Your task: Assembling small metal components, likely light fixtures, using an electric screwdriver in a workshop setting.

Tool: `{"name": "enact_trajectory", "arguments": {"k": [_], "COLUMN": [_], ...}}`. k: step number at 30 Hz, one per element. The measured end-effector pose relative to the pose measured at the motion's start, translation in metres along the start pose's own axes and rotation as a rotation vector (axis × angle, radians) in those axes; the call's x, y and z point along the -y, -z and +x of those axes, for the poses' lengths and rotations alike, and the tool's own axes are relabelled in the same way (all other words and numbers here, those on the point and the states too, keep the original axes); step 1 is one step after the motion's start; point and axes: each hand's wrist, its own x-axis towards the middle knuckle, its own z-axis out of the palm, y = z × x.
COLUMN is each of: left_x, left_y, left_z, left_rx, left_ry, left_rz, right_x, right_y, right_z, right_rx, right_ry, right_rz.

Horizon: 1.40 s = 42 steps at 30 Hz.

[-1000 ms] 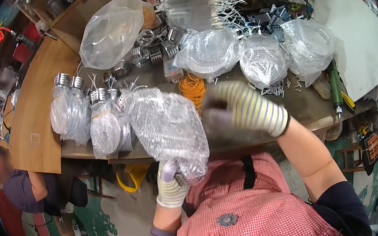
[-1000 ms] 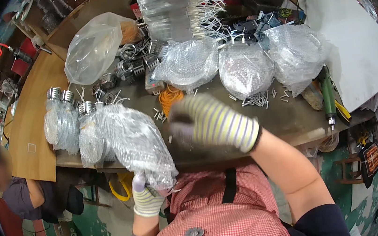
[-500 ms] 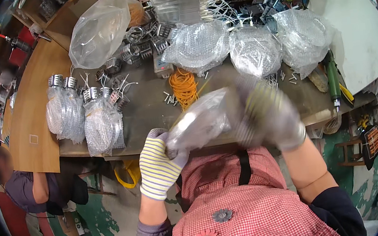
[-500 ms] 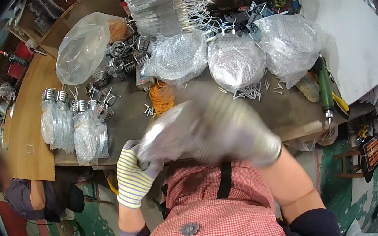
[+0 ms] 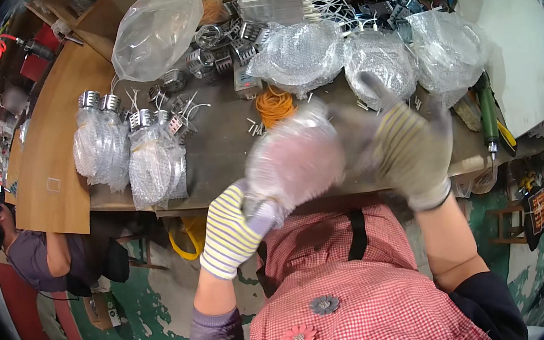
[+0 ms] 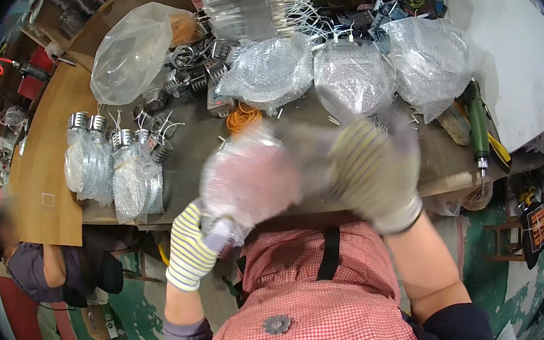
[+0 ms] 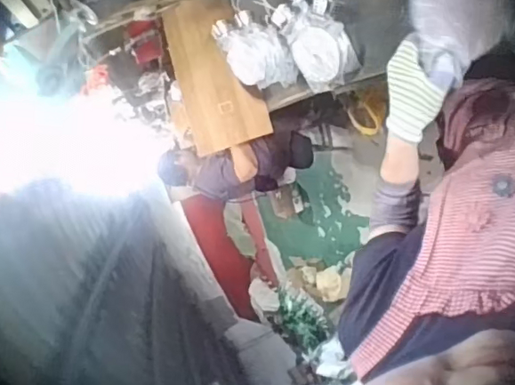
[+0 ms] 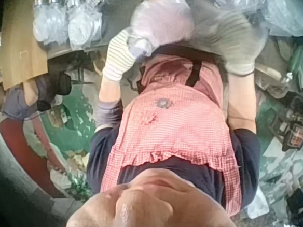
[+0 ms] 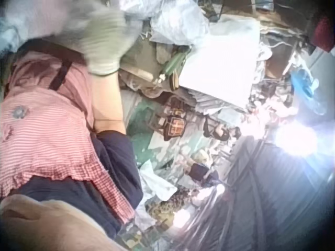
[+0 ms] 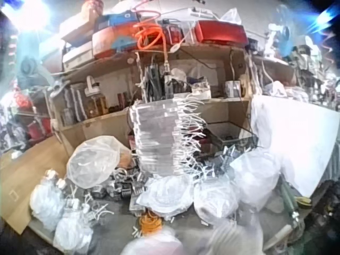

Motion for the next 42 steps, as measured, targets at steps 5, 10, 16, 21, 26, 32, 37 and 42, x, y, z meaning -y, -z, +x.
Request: {"name": "enact_trajectory", "arguments": {"k": [5, 10, 16, 21, 26, 32, 37, 42], "left_x": [-0.011, -0.031, -0.003, 0.009, 0.04, 0.08, 0.122, 0.123], "left_y": [0.001, 0.01, -0.001, -0.04, 0.037, 0.133, 0.165, 0.167], "left_z": [0.003, -0.01, 0.0, -0.005, -0.014, 0.004, -0.002, 0.01], "left_rx": [0.107, 0.241, 0.074, -0.399, -0.688, -0.989, -0.979, -0.925], "left_ry": [-0.171, 0.526, 0.122, -0.026, 0.207, 0.222, 0.245, 0.135], "left_rz": [0.311, -0.899, -1.654, -0.544, -0.329, -0.428, -0.41, -0.433], "right_x": [-0.045, -0.017, -0.083, -0.133, -0.112, -0.098, -0.101, -0.12], "right_y": [-0.061, -0.031, 0.007, 0.039, 0.023, 0.035, 0.018, -0.011], "right_z": [-0.015, 0.019, 0.023, 0.019, 0.012, 0.012, 0.035, 0.13], "right_rx": [0.66, 0.248, -0.107, -0.063, 0.527, 0.434, 0.557, 0.548], "right_ry": [-0.088, 0.295, 0.0, 0.307, -0.076, -0.065, -0.031, 0.377], "right_rz": [-1.542, -2.0, -0.753, -1.03, -1.765, -1.648, -1.702, -1.957]}}
